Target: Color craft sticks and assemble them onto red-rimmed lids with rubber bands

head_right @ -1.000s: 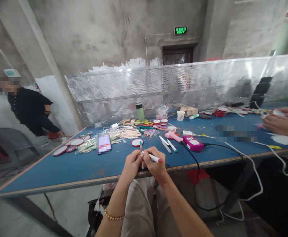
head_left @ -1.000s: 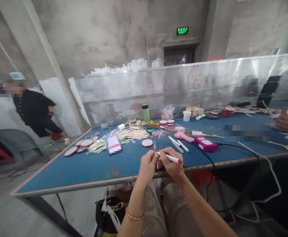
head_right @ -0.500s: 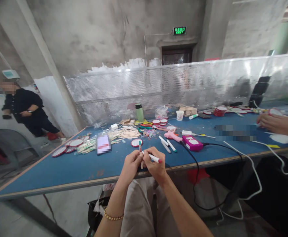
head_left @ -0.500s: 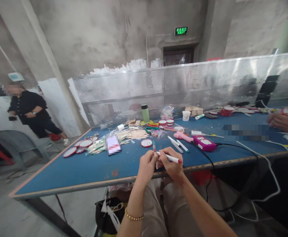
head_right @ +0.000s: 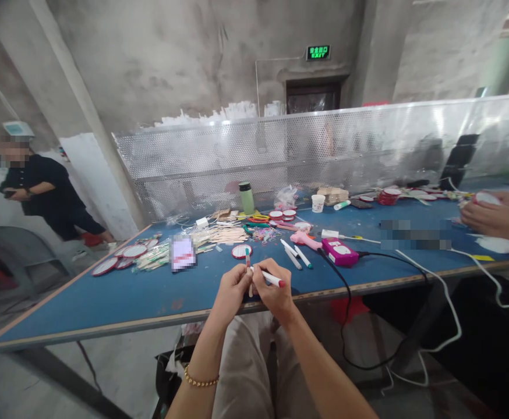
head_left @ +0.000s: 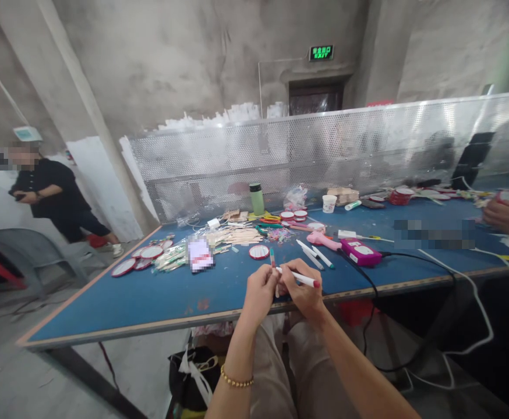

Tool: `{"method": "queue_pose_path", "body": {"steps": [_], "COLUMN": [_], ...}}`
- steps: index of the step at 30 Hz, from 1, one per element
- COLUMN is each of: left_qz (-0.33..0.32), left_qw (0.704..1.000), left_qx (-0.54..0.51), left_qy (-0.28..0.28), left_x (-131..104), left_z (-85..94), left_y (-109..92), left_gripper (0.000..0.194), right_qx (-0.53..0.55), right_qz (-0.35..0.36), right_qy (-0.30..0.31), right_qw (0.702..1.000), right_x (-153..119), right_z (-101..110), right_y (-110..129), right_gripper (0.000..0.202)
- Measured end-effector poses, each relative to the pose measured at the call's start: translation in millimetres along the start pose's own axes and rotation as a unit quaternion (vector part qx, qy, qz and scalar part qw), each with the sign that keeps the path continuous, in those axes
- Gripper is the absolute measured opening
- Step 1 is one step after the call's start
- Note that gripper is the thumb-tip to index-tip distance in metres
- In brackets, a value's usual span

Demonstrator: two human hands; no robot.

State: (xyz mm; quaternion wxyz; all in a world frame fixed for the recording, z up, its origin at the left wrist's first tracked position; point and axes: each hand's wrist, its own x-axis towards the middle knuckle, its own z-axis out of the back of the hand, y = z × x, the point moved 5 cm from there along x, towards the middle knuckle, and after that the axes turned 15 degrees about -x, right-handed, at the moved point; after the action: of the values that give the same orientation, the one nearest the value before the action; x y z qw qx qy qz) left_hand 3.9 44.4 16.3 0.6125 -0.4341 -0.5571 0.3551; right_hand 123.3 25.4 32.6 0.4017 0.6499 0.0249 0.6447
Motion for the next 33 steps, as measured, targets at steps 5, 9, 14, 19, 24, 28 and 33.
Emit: {"method": "queue_pose_path", "body": {"steps": [5, 9, 14, 19, 24, 28, 33], "left_qz": [-0.003, -0.001, -0.002, 0.001, -0.009, -0.008, -0.006], "left_qw": [1.0, 1.0, 1.0, 1.0, 1.0, 1.0, 1.0], "left_qx": [0.01, 0.007, 0.011, 0.005, 0.01, 0.009, 0.015], "left_qy": [-0.002, -0.007, -0.01, -0.006, -0.004, -0.008, -0.01], "left_x": [0, -1, -2, -2, -1, -1, -2], "left_z": [-0.1, -1.1, -1.5, -1.2, 0.0, -0.6, -1.5], "left_y": [-2, -7, -9, -5, -3, -5, -9], "left_gripper": [0.034, 0.036, 0.037, 0.036, 0.033, 0.035, 0.038], "right_qx": [-0.02, -0.056, -0.063, -0.06, -0.051, -0.04, -0.048], "right_qz": [0.017, 0.027, 0.042, 0.046, 0.04, 0.016, 0.025], "right_qy": [-0.009, -0.023, -0.032, -0.019, -0.007, 0.013, 0.006], "right_qw": [1.0, 0.998, 0.997, 0.997, 0.998, 0.999, 0.999], "right_x": [0, 1, 2, 3, 2, 0, 1], "right_z": [1, 5, 6, 6, 4, 0, 1], "right_y": [1, 5, 8, 9, 7, 2, 3], "right_gripper": [0.021, 0.022, 0.022, 0.02, 0.019, 0.019, 0.019]}}
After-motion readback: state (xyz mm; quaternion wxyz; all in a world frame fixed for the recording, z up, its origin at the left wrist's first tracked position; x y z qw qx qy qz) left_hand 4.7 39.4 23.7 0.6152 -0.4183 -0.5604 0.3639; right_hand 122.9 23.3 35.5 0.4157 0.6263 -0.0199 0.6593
